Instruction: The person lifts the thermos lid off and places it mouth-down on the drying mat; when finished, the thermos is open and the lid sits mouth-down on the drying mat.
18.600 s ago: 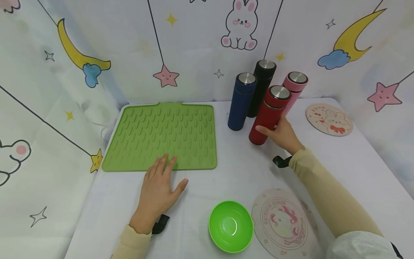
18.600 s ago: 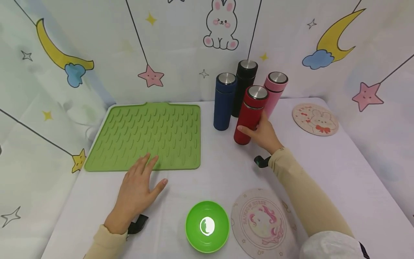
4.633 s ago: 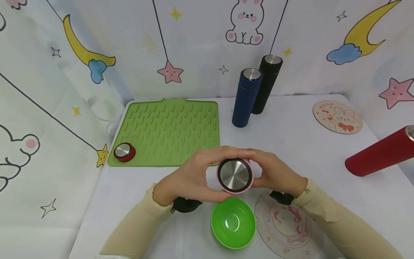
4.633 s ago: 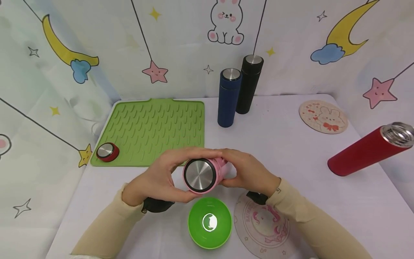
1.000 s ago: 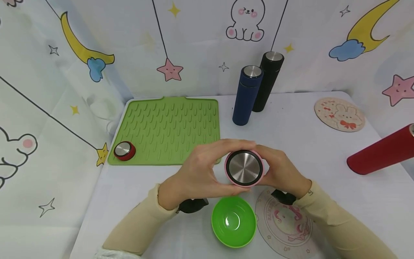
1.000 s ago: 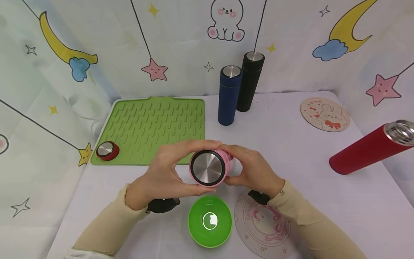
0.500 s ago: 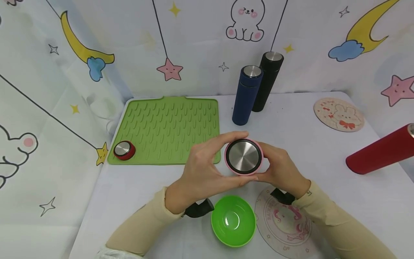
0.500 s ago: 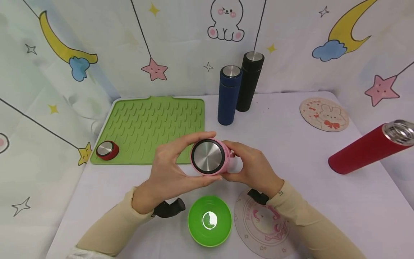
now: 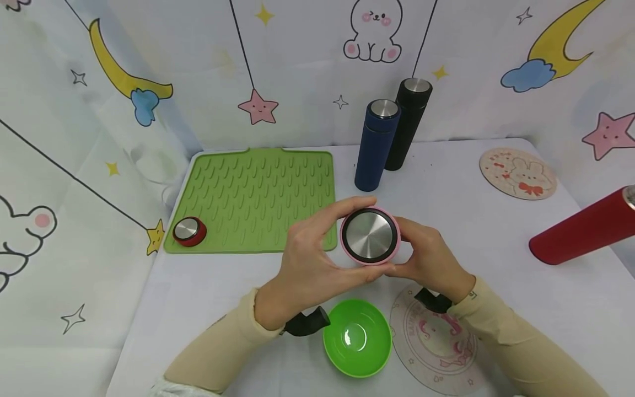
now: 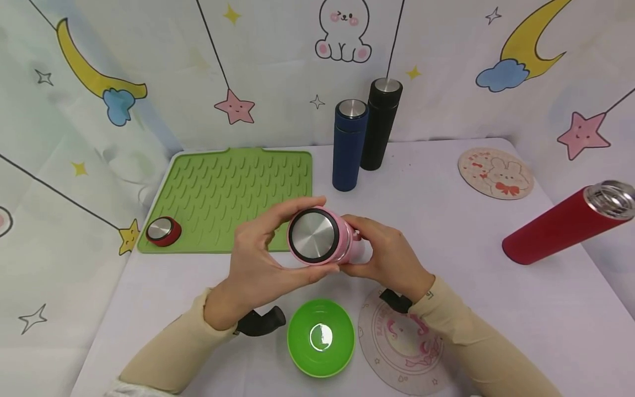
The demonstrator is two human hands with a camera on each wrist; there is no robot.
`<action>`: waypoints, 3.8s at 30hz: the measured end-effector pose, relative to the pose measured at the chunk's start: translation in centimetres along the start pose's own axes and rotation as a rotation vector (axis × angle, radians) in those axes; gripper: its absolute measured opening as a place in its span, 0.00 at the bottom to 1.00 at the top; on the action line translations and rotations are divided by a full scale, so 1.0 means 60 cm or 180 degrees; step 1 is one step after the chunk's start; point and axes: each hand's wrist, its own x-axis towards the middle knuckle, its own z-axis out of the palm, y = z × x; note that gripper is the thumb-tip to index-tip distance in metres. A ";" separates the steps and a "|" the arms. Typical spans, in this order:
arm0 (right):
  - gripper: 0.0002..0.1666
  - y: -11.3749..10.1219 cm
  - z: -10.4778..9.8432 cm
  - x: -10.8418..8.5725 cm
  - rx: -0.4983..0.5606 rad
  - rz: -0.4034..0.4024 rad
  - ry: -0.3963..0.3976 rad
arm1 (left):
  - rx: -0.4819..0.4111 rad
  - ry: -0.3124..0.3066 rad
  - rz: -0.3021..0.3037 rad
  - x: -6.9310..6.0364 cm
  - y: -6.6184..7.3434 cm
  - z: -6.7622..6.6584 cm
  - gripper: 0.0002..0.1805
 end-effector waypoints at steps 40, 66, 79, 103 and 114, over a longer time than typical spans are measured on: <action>0.47 0.037 -0.018 -0.045 -0.0106 0.0731 0.0306 | 0.0441 0.0160 -0.1839 -0.129 -0.149 -0.125 0.38; 0.44 0.148 -0.091 -0.069 -0.0103 0.2232 0.0552 | 0.1610 0.0319 -0.2602 -0.199 -0.268 -0.219 0.39; 0.46 0.199 -0.128 -0.085 -0.0381 0.2692 0.0964 | 0.1937 0.0385 -0.2544 -0.207 -0.278 -0.228 0.37; 0.47 0.264 -0.193 -0.099 -0.0200 0.3644 0.1384 | 0.2010 0.0177 -0.2656 -0.212 -0.275 -0.243 0.39; 0.49 0.286 -0.204 -0.100 0.0057 0.3980 0.1581 | 0.1995 0.0134 -0.2675 -0.212 -0.276 -0.244 0.40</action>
